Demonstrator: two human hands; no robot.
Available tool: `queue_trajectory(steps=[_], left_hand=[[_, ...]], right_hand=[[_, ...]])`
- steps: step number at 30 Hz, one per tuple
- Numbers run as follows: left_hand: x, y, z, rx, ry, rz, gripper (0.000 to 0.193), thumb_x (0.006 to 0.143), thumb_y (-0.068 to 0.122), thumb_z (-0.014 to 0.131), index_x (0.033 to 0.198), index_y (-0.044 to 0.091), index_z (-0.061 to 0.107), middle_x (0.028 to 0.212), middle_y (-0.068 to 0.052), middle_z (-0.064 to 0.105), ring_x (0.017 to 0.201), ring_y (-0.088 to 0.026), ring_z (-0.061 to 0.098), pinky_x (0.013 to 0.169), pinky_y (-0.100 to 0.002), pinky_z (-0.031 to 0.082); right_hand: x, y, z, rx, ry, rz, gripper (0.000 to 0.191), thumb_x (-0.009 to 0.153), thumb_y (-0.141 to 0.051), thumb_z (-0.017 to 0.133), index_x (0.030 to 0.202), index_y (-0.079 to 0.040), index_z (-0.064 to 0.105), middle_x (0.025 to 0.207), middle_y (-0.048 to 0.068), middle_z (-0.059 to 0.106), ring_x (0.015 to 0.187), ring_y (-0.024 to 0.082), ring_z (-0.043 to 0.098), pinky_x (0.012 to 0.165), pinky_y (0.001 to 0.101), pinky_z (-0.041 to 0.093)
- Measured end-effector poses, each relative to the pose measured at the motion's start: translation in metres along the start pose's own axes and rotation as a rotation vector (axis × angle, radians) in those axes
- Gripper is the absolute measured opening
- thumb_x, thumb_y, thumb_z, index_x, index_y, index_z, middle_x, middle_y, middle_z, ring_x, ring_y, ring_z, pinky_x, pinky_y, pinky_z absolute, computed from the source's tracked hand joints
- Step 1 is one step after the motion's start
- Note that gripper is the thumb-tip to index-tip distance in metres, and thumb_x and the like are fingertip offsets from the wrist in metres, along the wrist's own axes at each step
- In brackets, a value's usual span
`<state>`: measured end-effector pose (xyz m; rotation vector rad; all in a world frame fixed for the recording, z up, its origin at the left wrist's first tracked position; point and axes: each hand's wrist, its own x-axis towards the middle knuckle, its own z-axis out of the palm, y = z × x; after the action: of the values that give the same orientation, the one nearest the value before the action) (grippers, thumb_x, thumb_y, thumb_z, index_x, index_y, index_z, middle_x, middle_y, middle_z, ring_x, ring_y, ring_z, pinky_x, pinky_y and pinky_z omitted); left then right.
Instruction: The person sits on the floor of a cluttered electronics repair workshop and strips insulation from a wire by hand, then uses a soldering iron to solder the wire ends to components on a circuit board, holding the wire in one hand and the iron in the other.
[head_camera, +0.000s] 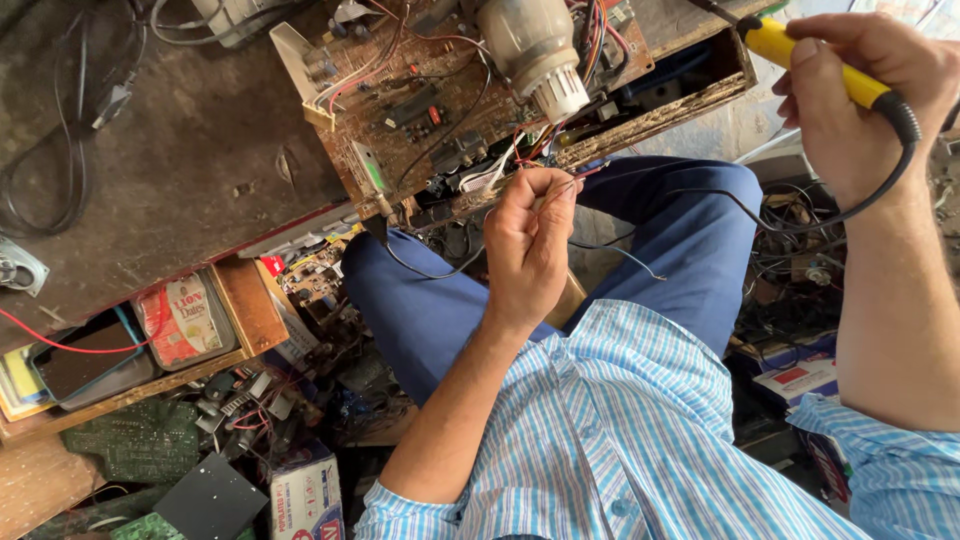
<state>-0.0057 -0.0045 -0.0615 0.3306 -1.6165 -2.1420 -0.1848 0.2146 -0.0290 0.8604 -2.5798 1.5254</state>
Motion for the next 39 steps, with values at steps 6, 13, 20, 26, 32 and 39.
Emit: queue_trajectory(steps=[6,13,20,26,32,39], left_hand=[[0.0,0.0,-0.001,-0.028,-0.005,-0.001,0.009,0.111,0.007,0.057,0.106,0.001,0.06,0.084,0.004,0.056,0.07,-0.001,0.045,0.061,-0.02,0.038],[0.0,0.0,-0.004,-0.059,-0.005,-0.017,0.009,0.111,0.007,0.056,0.107,0.001,0.06,0.085,0.004,0.056,0.07,0.0,0.043,0.06,-0.019,0.036],[0.001,-0.001,-0.005,-0.046,-0.017,-0.002,0.008,0.111,0.007,0.057,0.106,0.002,0.06,0.083,0.005,0.054,0.068,0.0,0.043,0.058,-0.018,0.035],[0.0,-0.001,-0.002,-0.071,-0.002,-0.011,0.007,0.111,0.007,0.057,0.107,0.001,0.06,0.085,0.005,0.054,0.07,0.0,0.042,0.059,-0.019,0.035],[0.002,-0.002,-0.001,-0.045,-0.001,0.009,0.007,0.111,0.007,0.058,0.108,0.002,0.06,0.084,0.005,0.055,0.07,0.0,0.043,0.059,-0.019,0.036],[0.001,-0.003,-0.002,-0.042,0.014,-0.037,0.008,0.11,0.008,0.058,0.107,0.002,0.06,0.079,0.007,0.053,0.067,0.001,0.042,0.058,-0.019,0.033]], right_hand=[[0.005,0.004,0.005,-0.009,-0.002,0.017,0.016,0.121,0.002,0.058,0.124,0.012,0.07,0.093,0.017,0.071,0.075,0.015,0.069,0.067,0.024,0.057],[0.006,0.006,0.003,-0.006,-0.011,0.028,0.016,0.122,0.001,0.057,0.125,0.011,0.07,0.096,0.017,0.071,0.078,0.014,0.07,0.07,0.0235,0.058],[0.01,0.013,-0.004,-0.045,-0.077,-0.056,0.014,0.12,0.004,0.057,0.125,0.01,0.069,0.102,0.018,0.072,0.088,0.016,0.072,0.077,0.0242,0.059],[0.032,0.013,-0.011,-0.054,-0.178,-0.083,0.01,0.118,-0.002,0.06,0.12,0.004,0.067,0.102,0.013,0.071,0.087,0.014,0.068,0.076,0.0242,0.054],[0.042,0.058,-0.014,-0.257,-0.114,0.137,0.032,0.122,-0.025,0.056,0.109,-0.001,0.07,0.092,0.008,0.07,0.085,0.012,0.067,0.072,0.0277,0.054],[0.041,0.145,-0.054,-0.183,-0.004,0.343,0.048,0.124,-0.036,0.034,0.101,-0.005,0.063,0.086,0.006,0.064,0.073,0.01,0.056,0.069,0.0279,0.046]])
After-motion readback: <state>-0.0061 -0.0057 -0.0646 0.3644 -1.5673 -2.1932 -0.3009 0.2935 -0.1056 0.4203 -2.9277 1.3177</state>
